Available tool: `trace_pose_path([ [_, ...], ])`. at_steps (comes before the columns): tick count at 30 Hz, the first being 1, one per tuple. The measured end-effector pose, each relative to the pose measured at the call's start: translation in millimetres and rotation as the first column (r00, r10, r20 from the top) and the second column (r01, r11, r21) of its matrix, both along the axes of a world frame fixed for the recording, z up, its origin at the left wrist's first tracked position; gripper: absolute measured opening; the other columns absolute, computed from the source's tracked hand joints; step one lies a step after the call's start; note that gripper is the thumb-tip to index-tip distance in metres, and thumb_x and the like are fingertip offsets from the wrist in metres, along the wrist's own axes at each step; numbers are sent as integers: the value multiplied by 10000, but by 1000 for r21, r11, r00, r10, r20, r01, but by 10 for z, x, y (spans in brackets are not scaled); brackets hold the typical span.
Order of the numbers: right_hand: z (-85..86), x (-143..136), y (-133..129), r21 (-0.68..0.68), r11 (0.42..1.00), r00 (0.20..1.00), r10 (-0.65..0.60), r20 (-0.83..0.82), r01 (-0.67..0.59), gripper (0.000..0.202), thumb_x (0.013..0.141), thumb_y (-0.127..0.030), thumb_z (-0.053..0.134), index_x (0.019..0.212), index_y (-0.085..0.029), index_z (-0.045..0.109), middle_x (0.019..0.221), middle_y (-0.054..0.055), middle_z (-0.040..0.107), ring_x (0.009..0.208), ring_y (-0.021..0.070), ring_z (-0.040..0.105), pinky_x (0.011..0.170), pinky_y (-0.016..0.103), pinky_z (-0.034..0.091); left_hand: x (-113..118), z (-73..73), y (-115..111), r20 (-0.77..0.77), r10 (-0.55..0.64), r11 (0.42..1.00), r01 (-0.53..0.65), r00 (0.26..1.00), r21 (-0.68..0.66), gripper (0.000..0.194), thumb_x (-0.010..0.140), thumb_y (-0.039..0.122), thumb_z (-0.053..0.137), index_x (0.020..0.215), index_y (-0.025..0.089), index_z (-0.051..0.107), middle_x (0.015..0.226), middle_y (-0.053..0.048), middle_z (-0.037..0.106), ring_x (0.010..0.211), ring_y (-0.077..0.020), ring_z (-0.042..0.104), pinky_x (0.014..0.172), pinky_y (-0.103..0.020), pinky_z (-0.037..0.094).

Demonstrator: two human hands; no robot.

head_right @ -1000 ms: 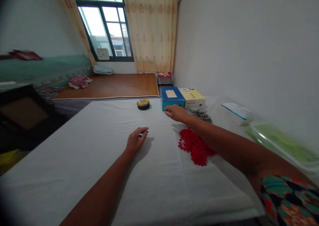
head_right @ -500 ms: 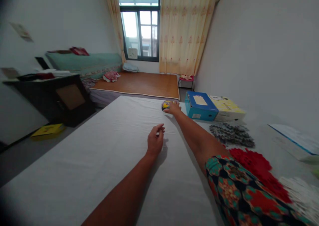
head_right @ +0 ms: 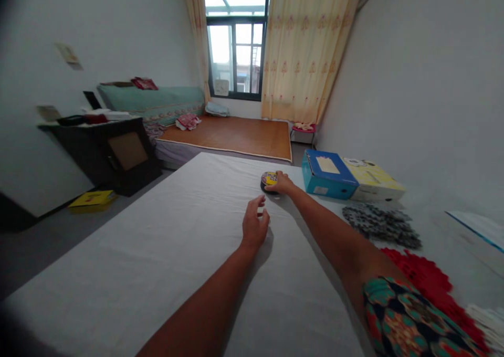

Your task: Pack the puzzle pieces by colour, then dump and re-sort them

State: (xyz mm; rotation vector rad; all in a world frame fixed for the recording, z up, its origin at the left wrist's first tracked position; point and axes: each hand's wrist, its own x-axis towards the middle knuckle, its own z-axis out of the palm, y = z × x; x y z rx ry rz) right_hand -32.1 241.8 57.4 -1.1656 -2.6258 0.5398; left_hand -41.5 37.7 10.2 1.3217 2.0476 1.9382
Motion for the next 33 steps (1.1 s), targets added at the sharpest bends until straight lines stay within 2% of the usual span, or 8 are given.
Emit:
trace_pose_path([
  [3, 82, 456, -306, -86, 987, 989, 128, -77, -134, 968, 633, -557, 768, 1415, -162, 358, 1364, 168, 484, 1229, 278, 509, 1009, 346, 413, -13, -22, 36, -82, 60, 998, -61, 995, -16, 688, 732, 167, 665, 1369, 194, 406, 1371, -163, 471, 1312, -307, 427, 1094, -515, 366],
  [7, 189, 1149, -727, -156, 968, 966, 165, -197, -197, 1009, 621, -565, 774, 1431, -144, 344, 1372, 164, 479, 1243, 268, 498, 1054, 357, 387, 107, -26, 36, -153, -105, 993, 96, 983, -62, 975, 596, 281, 813, 1423, 161, 311, 1443, -210, 393, 1360, -365, 368, 1114, -526, 331],
  [11, 138, 1661, -1064, -137, 979, 949, 107, -297, -153, 999, 605, -573, 783, 1412, -148, 377, 1379, 164, 472, 1255, 281, 482, 1075, 394, 375, 302, 30, -43, -242, -262, 965, 251, 934, -77, 984, 592, 379, 809, 1412, 151, 315, 1383, -194, 461, 1293, -337, 448, 1087, -491, 374],
  [16, 4, 1967, -1359, -174, 983, 901, -18, -434, -64, 959, 603, -586, 786, 1389, -185, 411, 1362, 137, 499, 1243, 290, 491, 1076, 451, 372, 426, 132, -146, -374, -419, 907, 397, 827, -139, 971, 563, 382, 807, 1387, 161, 343, 1345, -162, 485, 1253, -323, 476, 1070, -492, 396],
  [21, 103, 2267, -1552, -232, 973, 840, -139, -525, 17, 906, 676, -588, 733, 1404, -167, 399, 1356, 148, 504, 1227, 276, 502, 1045, 419, 401, 357, 171, -172, -464, -525, 851, 443, 714, -281, 946, 558, 379, 800, 1378, 183, 372, 1339, -156, 487, 1255, -339, 470, 1057, -512, 408],
  [25, 76, 2551, -1802, -6, 1000, 948, -14, -318, 13, 1007, 592, -603, 788, 1435, -206, 405, 1399, 155, 470, 1280, 331, 426, 1080, 488, 333, 171, 100, -87, -380, -436, 898, 367, 816, -243, 981, 614, 448, 770, 1424, 160, 296, 1384, -173, 425, 1319, -340, 413, 1103, -521, 359],
  [29, -145, 2656, -2112, 27, 1000, 999, 2, -51, -1, 994, 548, -634, 801, 1415, -288, 459, 1450, 143, 436, 1326, 402, 355, 1051, 596, 310, 88, -11, -26, -303, -432, 889, 344, 849, -304, 976, 627, 477, 766, 1422, 159, 298, 1377, -170, 429, 1322, -334, 418, 1103, -509, 366],
  [33, -236, 2813, -2145, 90, 996, 996, 19, -87, -11, 882, 641, -640, 750, 1405, -286, 484, 1495, 128, 412, 1352, 371, 357, 1064, 561, 323, 136, -48, -57, -286, -455, 869, 349, 843, -352, 946, 632, 489, 766, 1404, 168, 325, 1374, -173, 447, 1311, -339, 443, 1080, -513, 392],
])
